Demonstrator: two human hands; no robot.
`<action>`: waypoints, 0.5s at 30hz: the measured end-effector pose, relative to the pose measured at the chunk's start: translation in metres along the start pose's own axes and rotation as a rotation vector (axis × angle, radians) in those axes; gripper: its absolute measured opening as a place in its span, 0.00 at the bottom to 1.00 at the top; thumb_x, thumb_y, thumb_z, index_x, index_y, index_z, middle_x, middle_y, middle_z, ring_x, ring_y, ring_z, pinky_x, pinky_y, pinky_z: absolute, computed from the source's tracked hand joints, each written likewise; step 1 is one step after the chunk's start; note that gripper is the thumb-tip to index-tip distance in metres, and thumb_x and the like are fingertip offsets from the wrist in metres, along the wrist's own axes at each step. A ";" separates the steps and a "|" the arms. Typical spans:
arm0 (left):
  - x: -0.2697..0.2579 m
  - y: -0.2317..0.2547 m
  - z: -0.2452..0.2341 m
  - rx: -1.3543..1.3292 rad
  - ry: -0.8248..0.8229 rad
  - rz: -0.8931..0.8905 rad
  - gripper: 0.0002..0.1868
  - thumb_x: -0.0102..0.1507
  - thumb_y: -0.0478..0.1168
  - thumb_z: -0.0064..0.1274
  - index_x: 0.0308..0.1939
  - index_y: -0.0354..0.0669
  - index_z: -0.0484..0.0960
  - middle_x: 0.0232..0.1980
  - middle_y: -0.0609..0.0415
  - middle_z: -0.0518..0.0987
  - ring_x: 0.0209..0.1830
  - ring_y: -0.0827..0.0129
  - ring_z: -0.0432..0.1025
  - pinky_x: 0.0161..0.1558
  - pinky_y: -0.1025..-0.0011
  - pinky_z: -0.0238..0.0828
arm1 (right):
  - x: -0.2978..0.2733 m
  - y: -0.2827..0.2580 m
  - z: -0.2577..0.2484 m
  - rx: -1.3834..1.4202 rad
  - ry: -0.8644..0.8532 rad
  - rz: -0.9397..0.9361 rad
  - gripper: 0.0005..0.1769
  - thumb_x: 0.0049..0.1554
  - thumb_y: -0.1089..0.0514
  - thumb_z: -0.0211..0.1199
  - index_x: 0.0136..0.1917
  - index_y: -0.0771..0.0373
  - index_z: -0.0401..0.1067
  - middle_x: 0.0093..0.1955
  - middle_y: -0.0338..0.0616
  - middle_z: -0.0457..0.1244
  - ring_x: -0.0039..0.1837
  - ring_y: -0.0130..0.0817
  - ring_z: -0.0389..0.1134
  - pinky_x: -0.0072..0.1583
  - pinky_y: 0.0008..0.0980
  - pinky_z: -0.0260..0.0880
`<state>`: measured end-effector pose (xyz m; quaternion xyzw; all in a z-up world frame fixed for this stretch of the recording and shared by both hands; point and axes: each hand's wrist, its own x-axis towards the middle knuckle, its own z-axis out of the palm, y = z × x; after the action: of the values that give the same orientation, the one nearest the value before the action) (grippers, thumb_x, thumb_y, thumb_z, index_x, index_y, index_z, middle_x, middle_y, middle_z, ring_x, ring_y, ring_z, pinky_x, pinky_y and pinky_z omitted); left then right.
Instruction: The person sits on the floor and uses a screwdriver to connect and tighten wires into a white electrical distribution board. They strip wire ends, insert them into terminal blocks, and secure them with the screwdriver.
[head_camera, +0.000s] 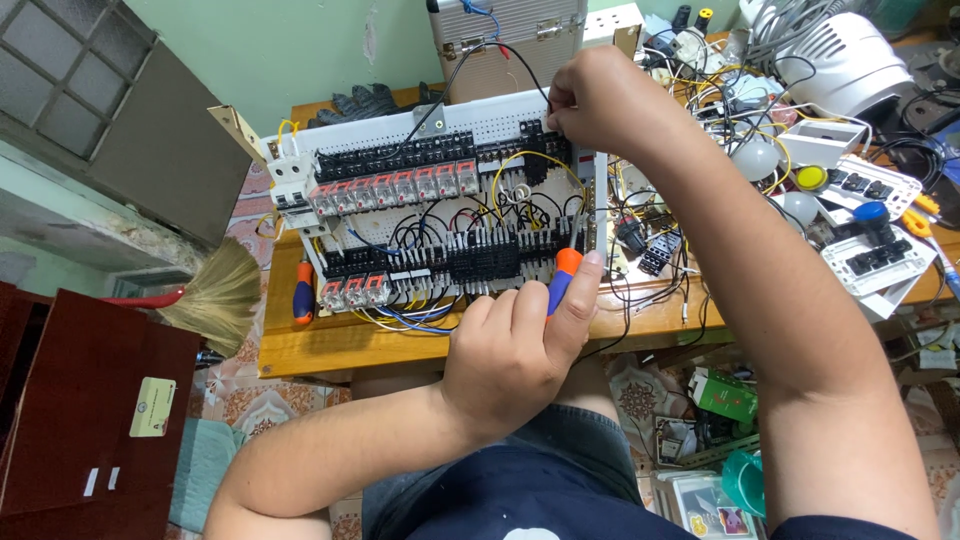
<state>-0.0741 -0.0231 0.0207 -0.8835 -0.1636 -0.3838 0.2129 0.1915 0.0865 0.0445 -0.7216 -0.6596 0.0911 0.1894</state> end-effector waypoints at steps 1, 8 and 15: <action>0.000 0.000 0.000 -0.001 -0.001 0.003 0.17 0.76 0.39 0.51 0.69 0.46 0.75 0.30 0.62 0.58 0.23 0.71 0.55 0.25 0.69 0.52 | 0.000 -0.001 0.003 0.002 0.020 0.014 0.07 0.58 0.60 0.68 0.41 0.66 0.78 0.35 0.50 0.65 0.35 0.44 0.64 0.37 0.44 0.63; 0.006 -0.001 -0.001 -0.005 0.051 0.000 0.15 0.74 0.40 0.52 0.65 0.45 0.77 0.29 0.61 0.61 0.23 0.69 0.57 0.23 0.68 0.52 | 0.005 -0.011 0.017 -0.021 0.112 0.086 0.04 0.58 0.64 0.67 0.43 0.67 0.81 0.48 0.51 0.67 0.50 0.47 0.69 0.57 0.41 0.74; -0.001 -0.002 0.004 0.003 0.026 -0.004 0.18 0.76 0.46 0.46 0.68 0.46 0.76 0.30 0.61 0.61 0.23 0.70 0.58 0.24 0.69 0.54 | 0.013 0.005 0.008 0.051 0.002 0.075 0.03 0.55 0.59 0.72 0.40 0.60 0.82 0.46 0.44 0.67 0.45 0.39 0.67 0.45 0.39 0.69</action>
<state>-0.0730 -0.0193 0.0182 -0.8778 -0.1632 -0.3955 0.2155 0.1942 0.0998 0.0368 -0.7408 -0.6293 0.1143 0.2051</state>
